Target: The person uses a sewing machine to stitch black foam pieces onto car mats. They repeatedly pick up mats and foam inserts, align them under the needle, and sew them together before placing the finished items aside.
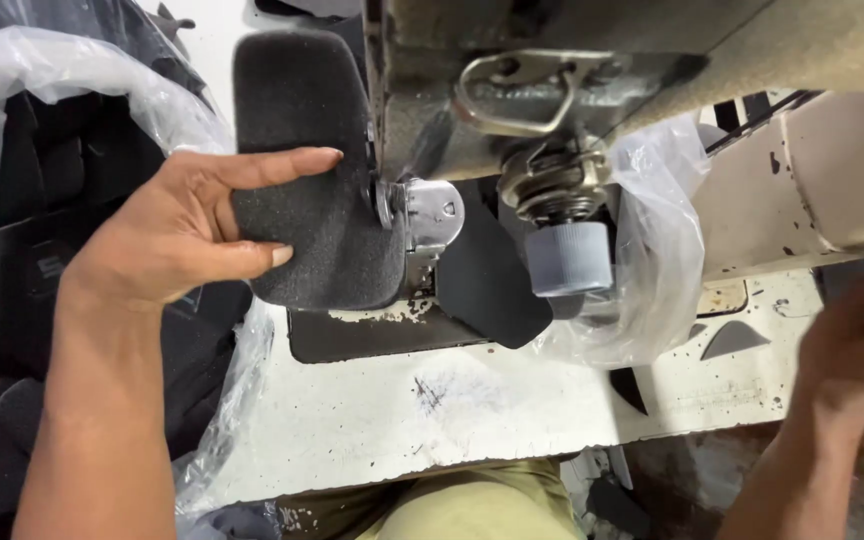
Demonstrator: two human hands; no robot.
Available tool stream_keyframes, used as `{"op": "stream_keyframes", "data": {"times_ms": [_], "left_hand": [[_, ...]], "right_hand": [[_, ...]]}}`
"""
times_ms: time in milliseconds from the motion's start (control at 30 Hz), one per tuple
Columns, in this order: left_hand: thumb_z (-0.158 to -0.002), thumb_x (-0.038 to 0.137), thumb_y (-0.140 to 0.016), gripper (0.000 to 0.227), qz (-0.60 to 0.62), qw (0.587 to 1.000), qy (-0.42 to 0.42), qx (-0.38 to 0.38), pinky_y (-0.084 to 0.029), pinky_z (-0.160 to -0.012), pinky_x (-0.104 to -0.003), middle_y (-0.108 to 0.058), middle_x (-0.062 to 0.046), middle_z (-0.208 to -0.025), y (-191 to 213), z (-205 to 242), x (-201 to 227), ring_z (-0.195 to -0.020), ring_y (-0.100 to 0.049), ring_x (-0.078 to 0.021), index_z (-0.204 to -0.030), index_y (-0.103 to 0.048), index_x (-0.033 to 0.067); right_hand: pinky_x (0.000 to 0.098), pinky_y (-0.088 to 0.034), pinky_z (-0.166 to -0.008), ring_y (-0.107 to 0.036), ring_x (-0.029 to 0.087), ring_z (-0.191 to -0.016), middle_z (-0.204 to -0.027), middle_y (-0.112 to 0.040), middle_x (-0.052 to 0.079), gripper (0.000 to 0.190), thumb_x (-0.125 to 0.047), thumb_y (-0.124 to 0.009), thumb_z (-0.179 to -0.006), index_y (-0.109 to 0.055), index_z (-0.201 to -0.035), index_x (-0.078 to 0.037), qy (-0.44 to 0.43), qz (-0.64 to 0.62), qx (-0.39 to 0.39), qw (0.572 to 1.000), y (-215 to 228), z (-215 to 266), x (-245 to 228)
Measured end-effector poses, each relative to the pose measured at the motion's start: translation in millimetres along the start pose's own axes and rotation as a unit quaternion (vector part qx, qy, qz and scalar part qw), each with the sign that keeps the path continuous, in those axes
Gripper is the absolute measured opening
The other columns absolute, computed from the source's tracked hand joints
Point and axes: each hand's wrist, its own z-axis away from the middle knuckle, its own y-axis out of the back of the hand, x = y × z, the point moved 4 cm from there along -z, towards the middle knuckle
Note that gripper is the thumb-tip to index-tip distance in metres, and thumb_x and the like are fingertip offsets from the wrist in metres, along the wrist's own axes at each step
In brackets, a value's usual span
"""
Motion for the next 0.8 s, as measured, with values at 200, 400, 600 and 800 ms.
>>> {"op": "stream_keyframes", "data": {"times_ms": [200, 400, 600, 800], "left_hand": [[-0.071, -0.016, -0.065, 0.072, -0.036, 0.999, 0.015, 0.025, -0.024, -0.037, -0.018, -0.056, 0.01, -0.05, -5.9, 5.2, 0.5, -0.036, -0.033, 0.0032, -0.14, -0.062, 0.0015], [-0.071, -0.013, -0.068, 0.078, -0.074, 0.995, -0.016, 0.062, -0.024, -0.039, -0.016, -0.043, 0.009, -0.045, 5.9, -0.7, -7.5, -0.036, -0.031, 0.0031, -0.147, -0.06, 0.004], [-0.071, -0.012, -0.069, 0.072, -0.015, 0.994, -0.03, 0.099, -0.061, -0.09, -0.029, -0.072, -0.011, -0.123, -12.7, 13.1, -0.6, -0.103, -0.074, -0.0143, -0.142, -0.056, -0.0045], [-0.077, -0.013, -0.077, 0.078, 0.057, 0.968, -0.012, 0.245, -0.055, -0.092, -0.033, -0.068, -0.024, -0.127, -58.3, 54.8, -17.5, -0.106, -0.068, -0.0216, -0.151, -0.054, -0.0066]], "right_hand": [[0.0379, -0.054, -0.069, -0.069, 0.031, -0.08, -0.103, -0.073, 0.025, 0.011, 0.01, -0.059, -0.116, -0.068, -0.117, 0.015, 0.021, 0.061, -0.024, 0.998, -4.4, -12.4, -0.8], [0.0355, -0.057, -0.075, -0.071, 0.029, -0.086, -0.11, -0.076, 0.024, 0.015, 0.008, -0.052, -0.118, -0.066, -0.119, 0.014, 0.009, 0.022, -0.027, 0.999, -3.8, -13.4, 8.7], [0.0334, -0.059, -0.08, -0.073, 0.028, -0.092, -0.118, -0.078, 0.023, 0.02, 0.007, -0.046, -0.119, -0.065, -0.12, 0.013, -0.003, -0.024, -0.034, 0.999, -7.4, -11.4, 18.5], [0.0331, -0.058, -0.073, -0.073, 0.027, -0.085, -0.11, -0.079, 0.022, 0.018, 0.005, -0.051, -0.118, -0.067, -0.113, 0.011, -0.005, 0.031, -0.02, 0.999, -5.3, -37.7, -11.4]]}}
